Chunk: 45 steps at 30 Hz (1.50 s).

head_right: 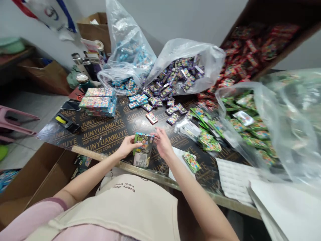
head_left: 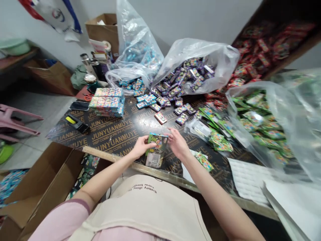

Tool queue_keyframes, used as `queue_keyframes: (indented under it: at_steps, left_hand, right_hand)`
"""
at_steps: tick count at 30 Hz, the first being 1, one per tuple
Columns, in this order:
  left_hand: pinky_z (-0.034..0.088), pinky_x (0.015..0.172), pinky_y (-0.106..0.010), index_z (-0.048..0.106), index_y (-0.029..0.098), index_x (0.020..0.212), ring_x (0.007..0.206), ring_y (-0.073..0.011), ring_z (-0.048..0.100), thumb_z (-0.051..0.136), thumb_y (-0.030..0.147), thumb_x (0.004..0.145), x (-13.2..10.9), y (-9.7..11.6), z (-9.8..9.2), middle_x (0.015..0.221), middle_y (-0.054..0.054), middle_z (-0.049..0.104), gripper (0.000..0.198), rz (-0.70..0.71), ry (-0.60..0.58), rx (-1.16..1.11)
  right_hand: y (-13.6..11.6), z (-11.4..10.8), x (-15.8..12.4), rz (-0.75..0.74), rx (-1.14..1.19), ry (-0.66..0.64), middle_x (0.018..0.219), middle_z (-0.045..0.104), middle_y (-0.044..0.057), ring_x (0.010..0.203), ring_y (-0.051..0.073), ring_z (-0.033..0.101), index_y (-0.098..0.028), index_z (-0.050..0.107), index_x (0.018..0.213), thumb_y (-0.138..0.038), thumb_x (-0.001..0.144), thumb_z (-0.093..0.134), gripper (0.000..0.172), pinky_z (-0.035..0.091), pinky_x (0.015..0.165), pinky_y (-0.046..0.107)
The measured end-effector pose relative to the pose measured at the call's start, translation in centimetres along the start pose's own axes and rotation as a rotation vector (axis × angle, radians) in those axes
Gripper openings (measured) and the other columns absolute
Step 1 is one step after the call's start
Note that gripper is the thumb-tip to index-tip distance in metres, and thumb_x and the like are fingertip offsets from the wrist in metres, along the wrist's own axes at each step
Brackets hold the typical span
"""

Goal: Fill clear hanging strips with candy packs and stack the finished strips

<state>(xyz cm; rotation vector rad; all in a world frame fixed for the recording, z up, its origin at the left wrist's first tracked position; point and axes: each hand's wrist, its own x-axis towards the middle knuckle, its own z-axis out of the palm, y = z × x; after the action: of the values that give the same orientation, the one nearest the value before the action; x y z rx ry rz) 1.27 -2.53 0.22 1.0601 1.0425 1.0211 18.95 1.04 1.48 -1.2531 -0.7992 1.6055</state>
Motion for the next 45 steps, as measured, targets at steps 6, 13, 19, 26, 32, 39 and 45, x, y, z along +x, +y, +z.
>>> queue_keyframes:
  at_steps: [6,13,19,26,32,39,45]
  left_hand:
    - [0.051,0.086,-0.032,0.069,0.016,0.101,0.091,-0.0197,0.067,0.063,0.026,0.08,-1.8,3.2,-6.8,0.098,-0.005,0.072,0.024,0.372,0.322,0.596]
    - [0.042,0.105,-0.04,0.064,0.017,0.118,0.118,-0.0245,0.057,0.049,0.011,0.082,-1.1,2.5,-16.3,0.121,-0.009,0.066,0.039,0.529,0.517,1.373]
    - [0.039,0.107,-0.047,0.063,0.017,0.119,0.119,-0.0268,0.056,0.046,0.007,0.081,-0.3,-1.6,-19.9,0.12,-0.012,0.065,0.043,0.369,0.349,1.583]
    - [0.038,0.107,-0.047,0.061,0.014,0.122,0.125,-0.0277,0.05,0.046,0.006,0.08,0.4,-2.9,-20.7,0.127,-0.013,0.061,0.046,0.319,0.332,1.57]
    - [0.037,0.107,-0.047,0.059,0.013,0.124,0.125,-0.0289,0.049,0.045,0.008,0.081,0.6,-2.2,-20.7,0.129,-0.013,0.059,0.046,0.261,0.342,1.578]
    - [0.035,0.107,-0.045,0.059,0.012,0.123,0.127,-0.0288,0.046,0.046,0.013,0.079,0.7,-1.2,-21.7,0.131,-0.013,0.057,0.046,0.179,0.285,1.592]
    - [0.033,0.104,-0.054,0.062,0.012,0.116,0.121,-0.033,0.051,0.052,0.036,0.08,1.7,-0.8,-20.7,0.128,-0.018,0.058,0.045,0.143,0.332,1.589]
  right_hand:
    - [0.7,-3.5,0.7,-0.308,-0.267,0.224,0.102,0.066,0.006,0.093,0.019,0.062,-0.024,0.06,0.101,-0.063,0.073,0.061,0.048,0.046,0.074,0.03]
    - [1.6,-6.0,0.2,-0.278,-0.317,0.23,0.092,0.068,0.007,0.089,0.022,0.061,-0.021,0.066,0.089,-0.063,0.065,0.068,0.048,0.047,0.075,0.034]
    - [2.0,-6.3,-0.1,-0.243,-0.289,0.201,0.09,0.07,0.007,0.087,0.022,0.063,-0.021,0.068,0.085,-0.062,0.062,0.071,0.046,0.048,0.074,0.033]
    - [2.2,-6.3,-0.6,-0.205,-0.278,0.191,0.086,0.071,0.006,0.084,0.022,0.064,-0.021,0.068,0.082,-0.061,0.061,0.073,0.046,0.048,0.071,0.033]
    - [2.4,-6.2,-0.8,-0.202,-0.253,0.175,0.084,0.071,0.006,0.083,0.023,0.064,-0.022,0.068,0.081,-0.06,0.062,0.073,0.042,0.05,0.073,0.035]
    - [2.6,-6.9,-0.7,-0.312,-0.453,0.128,0.085,0.069,0.005,0.084,0.022,0.063,-0.023,0.067,0.087,-0.054,0.076,0.061,0.034,0.048,0.078,0.037]
    - [0.8,-9.3,3.6,-0.459,-1.198,0.276,0.123,0.059,0.016,0.119,0.032,0.047,-0.017,0.065,0.109,-0.039,0.084,0.055,0.034,0.036,0.1,0.047]
